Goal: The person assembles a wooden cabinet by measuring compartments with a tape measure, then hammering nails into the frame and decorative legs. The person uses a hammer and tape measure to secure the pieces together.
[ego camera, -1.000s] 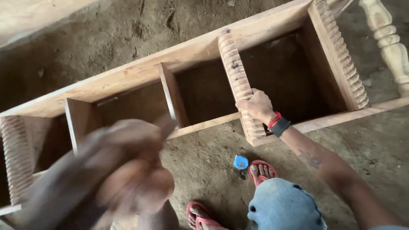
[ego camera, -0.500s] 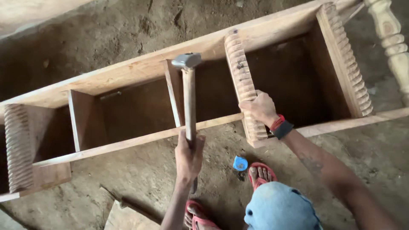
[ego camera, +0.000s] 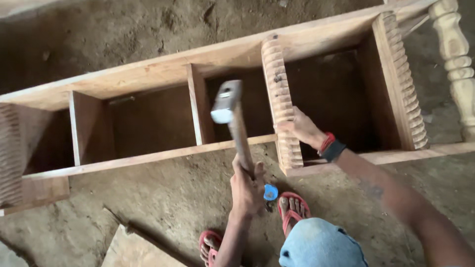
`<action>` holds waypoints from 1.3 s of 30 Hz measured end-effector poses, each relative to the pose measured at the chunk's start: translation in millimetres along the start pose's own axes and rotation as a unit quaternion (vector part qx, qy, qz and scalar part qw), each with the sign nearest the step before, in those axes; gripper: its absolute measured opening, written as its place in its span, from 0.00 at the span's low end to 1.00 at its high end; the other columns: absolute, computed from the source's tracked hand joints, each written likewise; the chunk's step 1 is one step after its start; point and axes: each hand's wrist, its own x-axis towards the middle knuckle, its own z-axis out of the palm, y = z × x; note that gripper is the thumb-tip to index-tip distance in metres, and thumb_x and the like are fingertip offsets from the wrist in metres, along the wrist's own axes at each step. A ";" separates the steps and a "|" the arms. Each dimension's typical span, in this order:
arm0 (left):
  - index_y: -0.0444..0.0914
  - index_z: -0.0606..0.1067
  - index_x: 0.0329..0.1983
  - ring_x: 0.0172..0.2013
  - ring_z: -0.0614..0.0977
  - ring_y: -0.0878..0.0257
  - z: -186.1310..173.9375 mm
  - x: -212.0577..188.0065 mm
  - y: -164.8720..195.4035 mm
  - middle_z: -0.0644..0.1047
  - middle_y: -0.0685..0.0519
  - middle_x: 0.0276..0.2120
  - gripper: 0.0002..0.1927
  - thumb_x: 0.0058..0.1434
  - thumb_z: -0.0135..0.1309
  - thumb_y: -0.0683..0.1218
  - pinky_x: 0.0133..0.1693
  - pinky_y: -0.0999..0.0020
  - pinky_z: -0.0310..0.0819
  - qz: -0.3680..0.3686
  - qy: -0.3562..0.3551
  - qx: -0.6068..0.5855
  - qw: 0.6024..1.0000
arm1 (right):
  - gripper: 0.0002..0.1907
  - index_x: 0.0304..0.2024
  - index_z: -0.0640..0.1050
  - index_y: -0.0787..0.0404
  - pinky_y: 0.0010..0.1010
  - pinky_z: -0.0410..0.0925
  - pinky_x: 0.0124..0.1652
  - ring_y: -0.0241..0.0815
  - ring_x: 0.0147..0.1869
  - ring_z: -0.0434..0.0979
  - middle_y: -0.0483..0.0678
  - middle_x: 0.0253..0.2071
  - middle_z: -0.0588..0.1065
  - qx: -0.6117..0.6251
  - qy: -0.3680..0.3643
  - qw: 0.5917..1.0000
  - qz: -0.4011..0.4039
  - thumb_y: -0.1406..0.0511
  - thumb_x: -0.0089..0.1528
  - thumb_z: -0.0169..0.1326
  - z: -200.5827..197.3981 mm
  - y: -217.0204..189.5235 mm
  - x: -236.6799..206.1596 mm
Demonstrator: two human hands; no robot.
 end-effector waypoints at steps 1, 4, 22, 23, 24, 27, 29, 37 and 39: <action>0.39 0.61 0.64 0.23 0.80 0.50 1.5 -0.1 2.6 0.77 0.41 0.25 0.24 0.68 0.53 0.46 0.30 0.53 0.75 -0.033 -0.011 0.055 0.998 | 0.19 0.48 0.75 0.63 0.27 0.74 0.42 0.30 0.42 0.79 0.42 0.40 0.78 0.019 -0.043 0.999 0.006 0.65 0.57 0.65 -3.9 3.1 0.6; 0.38 0.64 0.61 0.32 0.82 0.41 8.0 0.0 8.4 0.80 0.38 0.32 0.22 0.68 0.55 0.45 0.32 0.48 0.75 0.028 -0.062 0.095 0.993 | 0.15 0.48 0.78 0.64 0.26 0.70 0.38 0.30 0.38 0.75 0.42 0.37 0.78 0.059 -0.128 0.989 0.034 0.66 0.60 0.64 -13.8 4.6 1.5; 0.34 0.61 0.60 0.18 0.74 0.65 -9.3 -4.4 70.1 0.75 0.51 0.24 0.17 0.73 0.48 0.45 0.17 0.67 0.68 0.191 0.032 0.046 0.980 | 0.21 0.44 0.83 0.50 0.33 0.75 0.47 0.39 0.43 0.85 0.42 0.39 0.84 -0.241 -0.068 0.968 0.026 0.49 0.53 0.63 -15.2 -34.6 -5.9; 0.32 0.61 0.60 0.20 0.73 0.65 -8.7 -6.5 70.6 0.74 0.51 0.25 0.17 0.74 0.50 0.43 0.21 0.66 0.66 0.334 0.086 -0.005 0.939 | 0.20 0.44 0.83 0.50 0.32 0.75 0.47 0.39 0.43 0.86 0.42 0.38 0.84 -0.229 -0.070 0.970 0.031 0.49 0.53 0.63 -15.4 -33.5 -5.9; 0.36 0.62 0.59 0.21 0.72 0.66 -7.2 -8.3 68.9 0.73 0.52 0.27 0.15 0.75 0.50 0.43 0.22 0.67 0.68 0.364 0.101 -0.070 0.923 | 0.20 0.44 0.83 0.50 0.31 0.75 0.46 0.39 0.43 0.86 0.42 0.38 0.84 -0.215 -0.070 0.973 0.036 0.50 0.53 0.63 -15.3 -32.0 -5.8; 0.41 0.67 0.55 0.23 0.72 0.66 2.1 -6.4 57.1 0.72 0.52 0.29 0.09 0.75 0.50 0.44 0.24 0.69 0.71 0.374 0.113 -0.126 0.912 | 0.21 0.44 0.83 0.50 0.31 0.75 0.47 0.39 0.43 0.86 0.42 0.38 0.85 -0.221 -0.066 0.973 0.019 0.50 0.53 0.63 -15.0 -26.6 -7.4; 0.39 0.72 0.50 0.24 0.74 0.65 5.8 -0.1 47.5 0.72 0.51 0.27 0.07 0.71 0.47 0.41 0.24 0.67 0.71 0.267 0.061 0.032 0.961 | 0.20 0.44 0.83 0.51 0.31 0.75 0.46 0.39 0.43 0.86 0.43 0.39 0.85 -0.218 -0.067 0.973 0.029 0.50 0.54 0.63 -14.2 -24.7 -8.9; 0.33 0.66 0.55 0.14 0.64 0.72 -23.8 11.6 47.1 0.68 0.63 0.18 0.14 0.72 0.49 0.45 0.17 0.73 0.61 0.278 0.121 -0.002 0.953 | 0.22 0.46 0.83 0.51 0.31 0.75 0.47 0.39 0.44 0.86 0.43 0.40 0.85 -0.221 -0.054 0.974 0.022 0.50 0.53 0.64 -15.1 -26.2 -6.4; 0.41 0.69 0.47 0.19 0.69 0.70 -21.9 11.0 51.2 0.70 0.62 0.23 0.06 0.76 0.48 0.48 0.21 0.73 0.67 0.368 0.149 -0.114 0.911 | 0.23 0.47 0.83 0.51 0.31 0.75 0.47 0.39 0.44 0.86 0.43 0.39 0.85 -0.214 -0.055 0.975 0.023 0.49 0.53 0.63 -15.4 -23.4 -5.3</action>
